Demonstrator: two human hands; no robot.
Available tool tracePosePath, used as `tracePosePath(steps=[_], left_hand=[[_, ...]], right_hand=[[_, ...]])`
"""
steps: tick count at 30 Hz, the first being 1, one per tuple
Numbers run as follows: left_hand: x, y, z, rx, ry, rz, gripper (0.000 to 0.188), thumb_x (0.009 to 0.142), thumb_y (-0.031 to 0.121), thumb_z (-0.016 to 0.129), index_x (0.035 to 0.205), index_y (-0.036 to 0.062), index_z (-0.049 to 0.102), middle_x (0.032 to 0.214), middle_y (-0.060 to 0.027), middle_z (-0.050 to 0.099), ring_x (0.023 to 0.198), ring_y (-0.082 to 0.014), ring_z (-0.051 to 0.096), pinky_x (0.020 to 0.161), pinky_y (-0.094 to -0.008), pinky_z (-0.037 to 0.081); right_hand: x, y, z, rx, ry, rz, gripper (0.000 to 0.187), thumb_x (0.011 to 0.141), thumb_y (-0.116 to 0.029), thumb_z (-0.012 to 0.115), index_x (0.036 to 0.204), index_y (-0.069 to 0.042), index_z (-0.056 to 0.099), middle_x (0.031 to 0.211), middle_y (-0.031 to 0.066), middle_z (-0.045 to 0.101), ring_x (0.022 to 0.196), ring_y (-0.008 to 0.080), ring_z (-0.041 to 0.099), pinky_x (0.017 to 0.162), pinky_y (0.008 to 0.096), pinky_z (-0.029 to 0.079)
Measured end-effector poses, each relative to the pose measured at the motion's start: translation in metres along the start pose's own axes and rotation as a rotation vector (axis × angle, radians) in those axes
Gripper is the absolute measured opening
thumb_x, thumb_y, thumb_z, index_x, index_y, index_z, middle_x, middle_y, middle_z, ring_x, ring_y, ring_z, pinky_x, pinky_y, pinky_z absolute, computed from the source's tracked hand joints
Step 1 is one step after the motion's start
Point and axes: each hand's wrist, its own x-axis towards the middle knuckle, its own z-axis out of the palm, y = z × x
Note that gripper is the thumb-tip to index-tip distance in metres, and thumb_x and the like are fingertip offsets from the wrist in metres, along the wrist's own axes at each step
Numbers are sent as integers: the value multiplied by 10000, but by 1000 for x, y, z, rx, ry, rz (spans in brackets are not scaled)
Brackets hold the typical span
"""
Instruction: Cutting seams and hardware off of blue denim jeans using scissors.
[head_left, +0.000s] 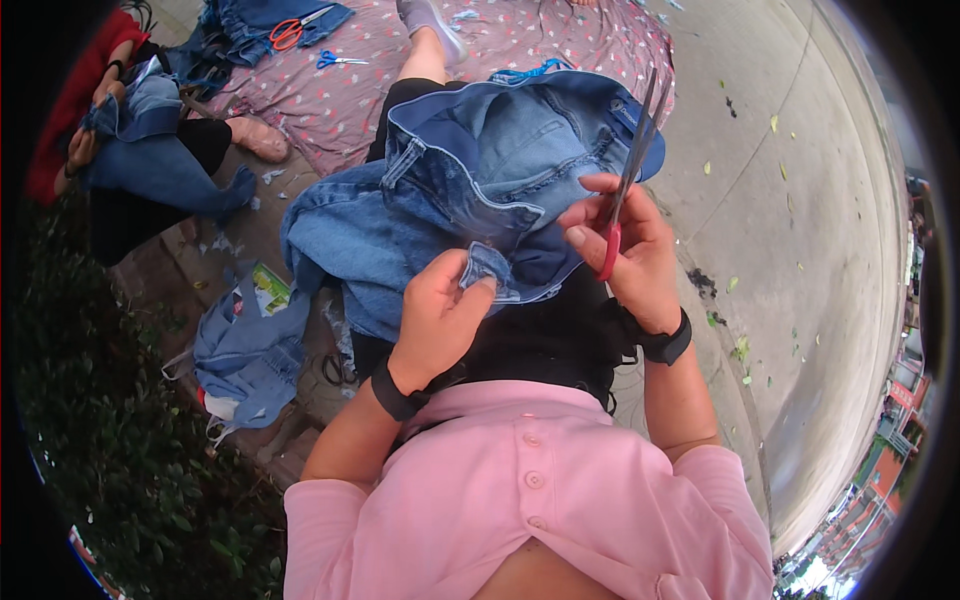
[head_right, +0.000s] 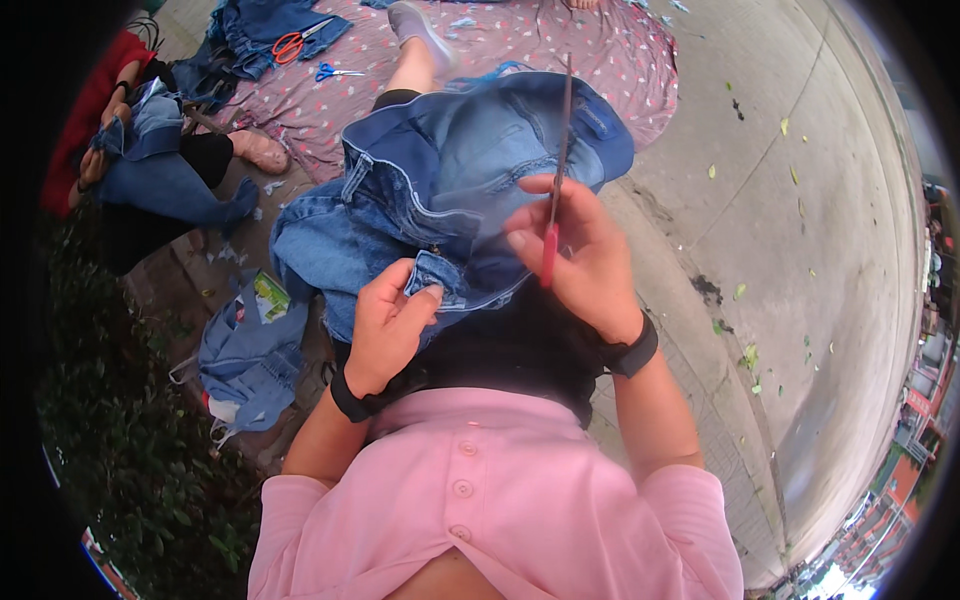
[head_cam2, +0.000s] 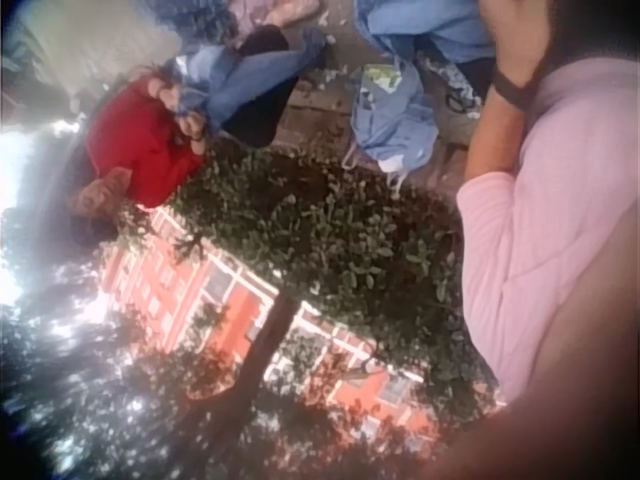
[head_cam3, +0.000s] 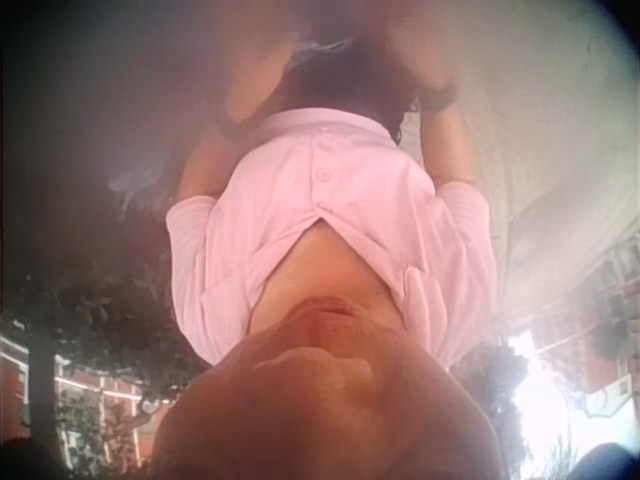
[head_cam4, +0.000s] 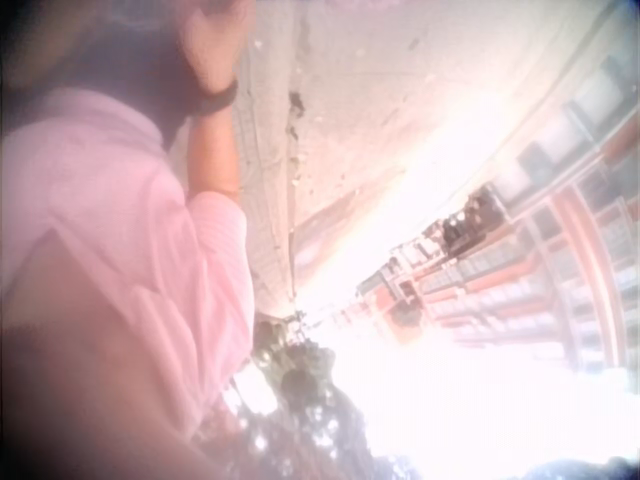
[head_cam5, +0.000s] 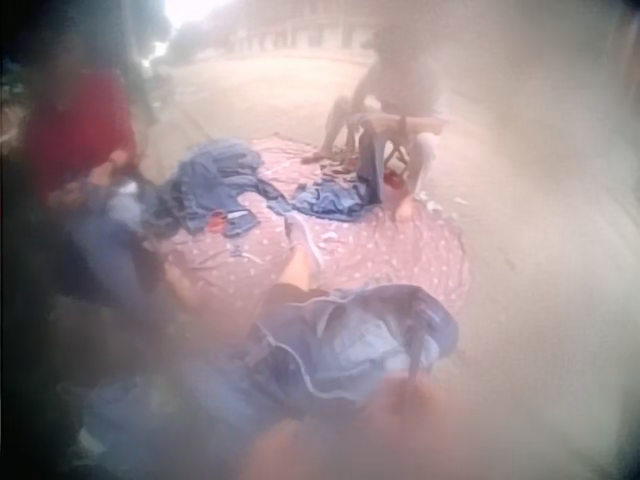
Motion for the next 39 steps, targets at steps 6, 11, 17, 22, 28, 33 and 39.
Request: tracePosePath(steps=[6,11,17,22,28,33,39], left_hand=[[-2,2,0,-91,5,-58,106,850,48,587,946,2,589,771,27,578,647,-11,505,588,-164,409],[-6,2,1,-140,25,-68,103,861,57,571,944,1,591,779,9,597,659,-34,540,596,-181,427],[1,2,-11,-115,25,-118,122,883,91,532,925,-3,597,766,-24,614,667,-79,582,606,-201,441],[10,0,-16,-209,16,-149,110,878,74,532,926,0,598,770,-27,616,658,-83,580,604,-207,440],[8,-5,-16,-234,26,-195,121,875,91,555,959,24,610,803,-25,629,679,-86,584,609,-205,437],[10,-11,-10,-290,-68,-225,114,889,117,556,964,42,599,848,2,598,721,-68,565,628,-199,436],[11,-18,-14,-255,-51,-182,124,884,123,570,975,45,602,846,15,595,712,-55,547,630,-196,438]], right_hand=[[14,-2,13,-139,-57,-168,470,785,2,684,1213,-29,492,1069,100,634,978,144,591,834,278,472],[32,2,31,-152,-143,-132,420,781,-16,676,1169,-42,518,971,53,625,931,121,589,798,242,464],[48,13,19,234,-48,235,395,762,-59,679,1131,-49,535,929,34,607,769,62,538,654,190,416],[54,14,19,240,-46,246,393,761,-60,680,1126,-47,536,926,35,606,749,59,537,631,187,412],[53,18,20,130,-18,228,354,790,-37,645,1121,-33,519,874,17,584,743,78,550,628,203,436],[46,19,14,143,12,229,342,788,-20,634,1110,-61,524,883,10,591,716,66,541,617,189,426],[48,21,20,108,2,215,333,792,-1,605,1109,-57,519,882,15,595,699,67,540,611,194,435]])
